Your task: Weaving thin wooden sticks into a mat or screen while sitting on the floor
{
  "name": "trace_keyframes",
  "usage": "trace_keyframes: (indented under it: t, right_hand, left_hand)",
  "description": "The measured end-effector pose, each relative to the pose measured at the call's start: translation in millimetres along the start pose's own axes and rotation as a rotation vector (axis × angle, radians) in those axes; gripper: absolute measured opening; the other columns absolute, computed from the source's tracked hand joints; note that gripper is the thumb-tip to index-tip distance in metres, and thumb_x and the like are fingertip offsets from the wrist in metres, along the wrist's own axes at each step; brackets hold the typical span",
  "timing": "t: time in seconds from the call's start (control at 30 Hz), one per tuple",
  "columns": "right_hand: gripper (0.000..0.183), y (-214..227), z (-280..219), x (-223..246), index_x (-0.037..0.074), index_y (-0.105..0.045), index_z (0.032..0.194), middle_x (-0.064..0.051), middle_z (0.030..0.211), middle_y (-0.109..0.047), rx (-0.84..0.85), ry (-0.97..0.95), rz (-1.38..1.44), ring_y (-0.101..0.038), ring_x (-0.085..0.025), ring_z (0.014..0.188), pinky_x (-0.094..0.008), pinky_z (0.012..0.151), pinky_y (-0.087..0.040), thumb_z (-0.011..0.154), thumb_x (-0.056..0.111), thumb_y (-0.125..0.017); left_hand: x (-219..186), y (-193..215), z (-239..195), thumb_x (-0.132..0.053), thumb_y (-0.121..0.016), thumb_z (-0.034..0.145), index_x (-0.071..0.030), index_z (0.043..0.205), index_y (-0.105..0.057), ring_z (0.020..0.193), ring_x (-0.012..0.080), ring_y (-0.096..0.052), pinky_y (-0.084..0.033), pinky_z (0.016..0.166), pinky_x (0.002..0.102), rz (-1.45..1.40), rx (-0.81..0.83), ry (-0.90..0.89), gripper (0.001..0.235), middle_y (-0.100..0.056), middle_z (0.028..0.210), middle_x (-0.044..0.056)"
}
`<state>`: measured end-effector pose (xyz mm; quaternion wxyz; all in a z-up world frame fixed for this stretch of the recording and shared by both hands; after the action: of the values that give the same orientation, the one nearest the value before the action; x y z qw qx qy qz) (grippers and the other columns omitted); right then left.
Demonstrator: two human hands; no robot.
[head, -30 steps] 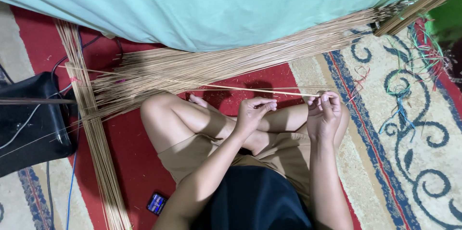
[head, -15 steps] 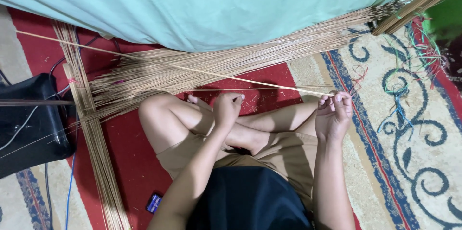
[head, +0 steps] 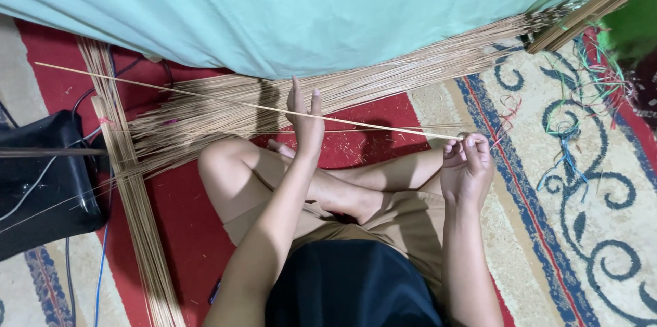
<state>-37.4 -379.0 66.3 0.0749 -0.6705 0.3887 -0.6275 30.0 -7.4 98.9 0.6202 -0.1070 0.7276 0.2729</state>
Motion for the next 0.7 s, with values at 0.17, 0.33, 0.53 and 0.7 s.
trace_keyframes:
  t: [0.17, 0.33, 0.53, 0.7]
  right_hand:
    - [0.01, -3, -2, -4, 0.012, -0.057, 0.111, -0.002, 0.1, -0.065, -0.008, 0.009, -0.01, -0.075, -0.012, 0.088, -0.019, 0.082, -0.065, 0.105, 0.017, -0.062]
    - [0.011, -9, -4, -11, 0.012, -0.058, 0.113, -0.003, 0.1, -0.065, 0.008, 0.005, -0.017, -0.075, -0.014, 0.089, -0.021, 0.083, -0.065, 0.104, 0.015, -0.063]
    - [0.013, -23, -14, -20, 0.011, -0.058, 0.114, -0.006, 0.101, -0.065, 0.046, 0.013, -0.019, -0.075, -0.017, 0.089, -0.024, 0.081, -0.065, 0.103, 0.015, -0.065]
    - [0.013, -22, -19, -21, 0.009, -0.058, 0.114, -0.004, 0.097, -0.064, 0.043, 0.022, -0.039, -0.074, -0.016, 0.085, -0.023, 0.079, -0.065, 0.103, 0.013, -0.063]
  left_hand:
    - [9, -17, -37, -0.003, -0.069, 0.088, -0.02, 0.142, -0.058, 0.134, 0.0363, -0.042, -0.029, 0.109, 0.059, -0.048, 0.253, 0.066, 0.058, -0.05, 0.145, 0.012]
    - [5, -49, -84, -0.011, -0.078, 0.08, -0.018, 0.146, -0.053, 0.128, 0.0396, -0.053, -0.036, 0.103, 0.061, -0.209, 0.522, 0.059, 0.071, -0.06, 0.14, 0.014]
    - [-41, -83, -120, -0.025, -0.091, 0.075, -0.026, 0.154, -0.048, 0.122, 0.027, -0.064, -0.037, 0.099, 0.042, -0.41, 0.774, 0.065, 0.09, -0.069, 0.132, 0.008]
    - [-50, -65, -113, -0.014, -0.084, 0.085, -0.012, 0.095, -0.082, 0.078, 0.0093, -0.066, -0.054, 0.079, 0.026, -0.472, 0.587, -0.006, 0.01, -0.076, 0.083, 0.006]
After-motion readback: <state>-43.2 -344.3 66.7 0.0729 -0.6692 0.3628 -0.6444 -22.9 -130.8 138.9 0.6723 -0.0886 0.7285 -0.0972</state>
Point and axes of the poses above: each hand's wrist, its own z-axis towards the middle knuckle, its own y-axis out of the back of the hand, x = y × z, the point moved 8 cm from there along z, towards the middle knuckle
